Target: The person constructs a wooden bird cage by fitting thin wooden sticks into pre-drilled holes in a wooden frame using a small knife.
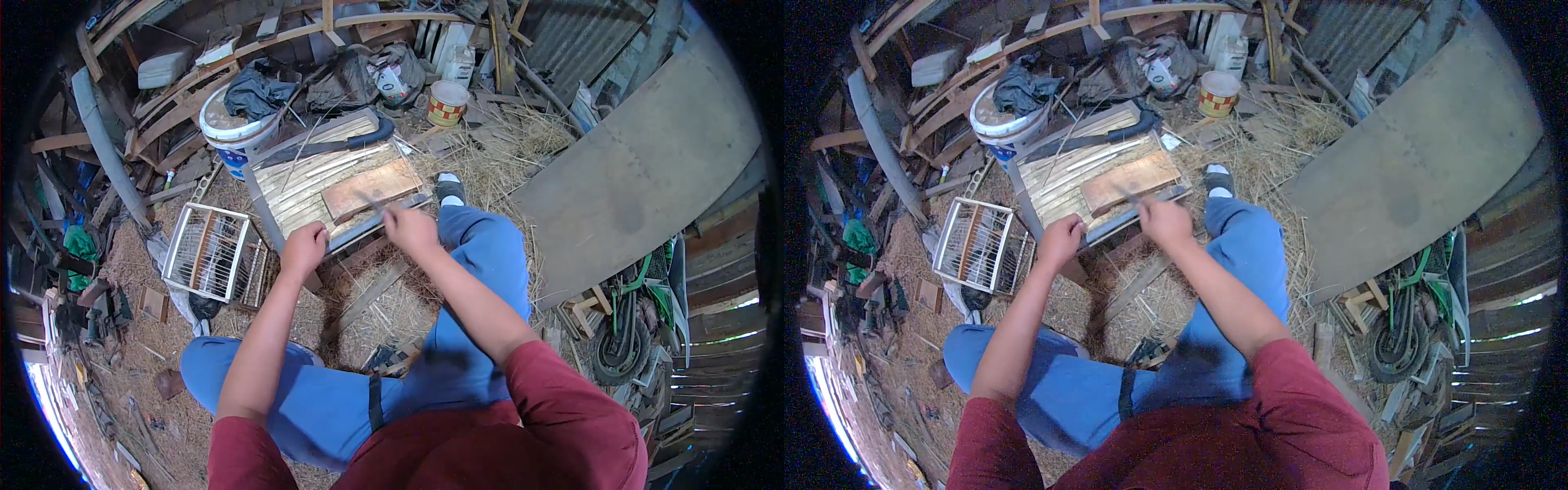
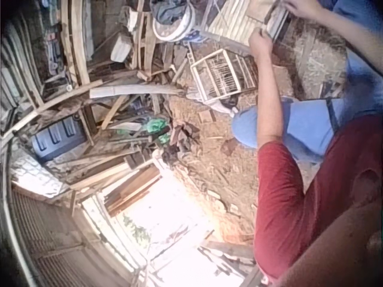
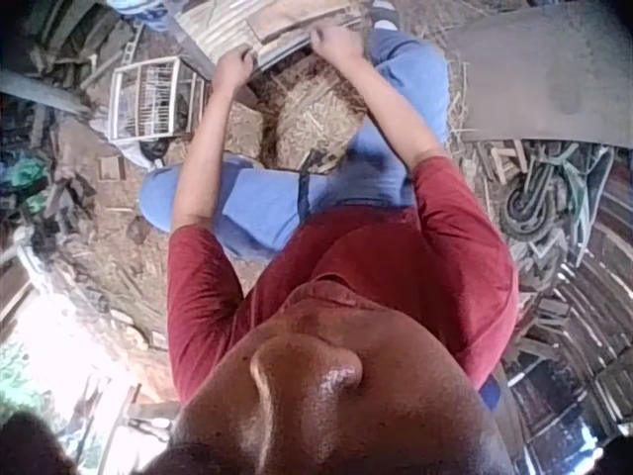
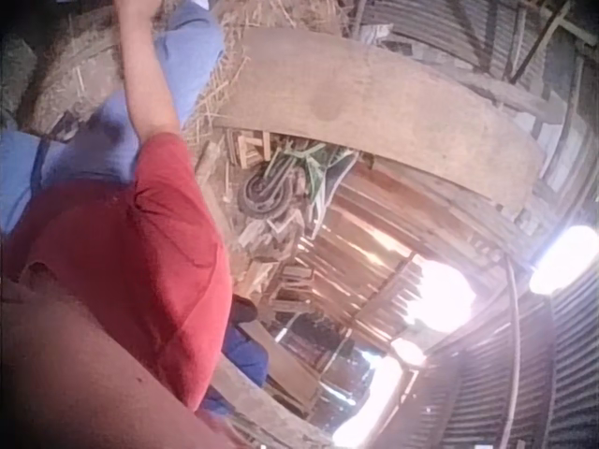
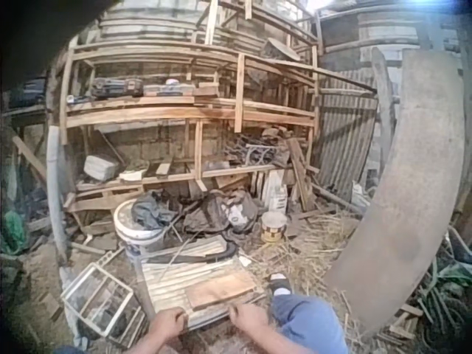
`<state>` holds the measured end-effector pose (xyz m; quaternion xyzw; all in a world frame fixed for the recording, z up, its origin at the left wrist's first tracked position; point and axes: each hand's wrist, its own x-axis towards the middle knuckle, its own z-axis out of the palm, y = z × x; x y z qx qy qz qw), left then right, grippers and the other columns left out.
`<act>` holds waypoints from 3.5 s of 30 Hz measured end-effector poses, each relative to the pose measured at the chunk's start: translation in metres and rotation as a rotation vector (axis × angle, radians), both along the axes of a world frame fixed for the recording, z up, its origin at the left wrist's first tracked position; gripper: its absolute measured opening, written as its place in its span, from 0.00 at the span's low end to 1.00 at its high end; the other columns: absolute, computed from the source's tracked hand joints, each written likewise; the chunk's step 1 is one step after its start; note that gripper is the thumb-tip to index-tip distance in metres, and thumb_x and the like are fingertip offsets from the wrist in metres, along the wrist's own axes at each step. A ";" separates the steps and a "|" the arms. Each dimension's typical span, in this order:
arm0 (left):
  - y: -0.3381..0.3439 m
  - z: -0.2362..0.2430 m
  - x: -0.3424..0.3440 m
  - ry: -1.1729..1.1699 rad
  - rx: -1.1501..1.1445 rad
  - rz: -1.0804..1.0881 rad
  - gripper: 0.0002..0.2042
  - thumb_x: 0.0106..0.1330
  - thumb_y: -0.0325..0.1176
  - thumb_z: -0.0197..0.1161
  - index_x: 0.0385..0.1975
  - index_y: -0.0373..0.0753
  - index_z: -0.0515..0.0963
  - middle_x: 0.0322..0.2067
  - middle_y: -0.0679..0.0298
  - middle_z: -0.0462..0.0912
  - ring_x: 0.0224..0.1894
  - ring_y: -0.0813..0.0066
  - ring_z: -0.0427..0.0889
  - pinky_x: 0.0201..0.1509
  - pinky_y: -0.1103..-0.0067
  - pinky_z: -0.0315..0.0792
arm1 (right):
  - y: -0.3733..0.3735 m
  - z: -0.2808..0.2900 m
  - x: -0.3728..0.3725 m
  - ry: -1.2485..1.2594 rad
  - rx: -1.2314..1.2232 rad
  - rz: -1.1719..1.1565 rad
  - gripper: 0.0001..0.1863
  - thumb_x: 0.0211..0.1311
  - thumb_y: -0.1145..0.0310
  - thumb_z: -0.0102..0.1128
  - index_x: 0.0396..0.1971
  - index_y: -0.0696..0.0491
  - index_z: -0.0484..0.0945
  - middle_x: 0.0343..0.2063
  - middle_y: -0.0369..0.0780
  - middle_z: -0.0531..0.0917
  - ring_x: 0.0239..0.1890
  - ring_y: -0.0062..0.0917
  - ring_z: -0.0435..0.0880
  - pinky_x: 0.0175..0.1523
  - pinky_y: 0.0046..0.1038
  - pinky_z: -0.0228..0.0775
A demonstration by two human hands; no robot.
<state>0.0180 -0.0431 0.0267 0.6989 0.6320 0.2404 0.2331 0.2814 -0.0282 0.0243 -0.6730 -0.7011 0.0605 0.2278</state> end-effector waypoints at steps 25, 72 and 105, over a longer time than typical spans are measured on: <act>-0.001 0.004 -0.010 0.029 -0.122 -0.037 0.11 0.72 0.40 0.58 0.40 0.42 0.84 0.38 0.48 0.87 0.43 0.44 0.85 0.48 0.58 0.77 | -0.015 0.004 -0.020 0.042 -0.179 0.061 0.18 0.72 0.50 0.54 0.40 0.48 0.85 0.29 0.50 0.88 0.34 0.50 0.88 0.42 0.52 0.81; 0.005 -0.001 -0.005 -0.125 -0.230 -0.053 0.11 0.76 0.38 0.55 0.41 0.40 0.83 0.40 0.54 0.88 0.45 0.53 0.87 0.52 0.65 0.77 | -0.024 0.006 -0.031 0.026 -0.111 0.216 0.17 0.72 0.50 0.55 0.38 0.47 0.84 0.26 0.48 0.87 0.31 0.48 0.88 0.38 0.52 0.80; 0.013 -0.022 -0.006 -0.341 -0.307 -0.036 0.12 0.77 0.36 0.55 0.37 0.35 0.81 0.31 0.59 0.86 0.35 0.68 0.82 0.47 0.73 0.74 | -0.005 0.006 -0.023 0.063 -0.152 0.126 0.15 0.71 0.52 0.54 0.41 0.44 0.87 0.29 0.47 0.88 0.34 0.46 0.89 0.41 0.50 0.82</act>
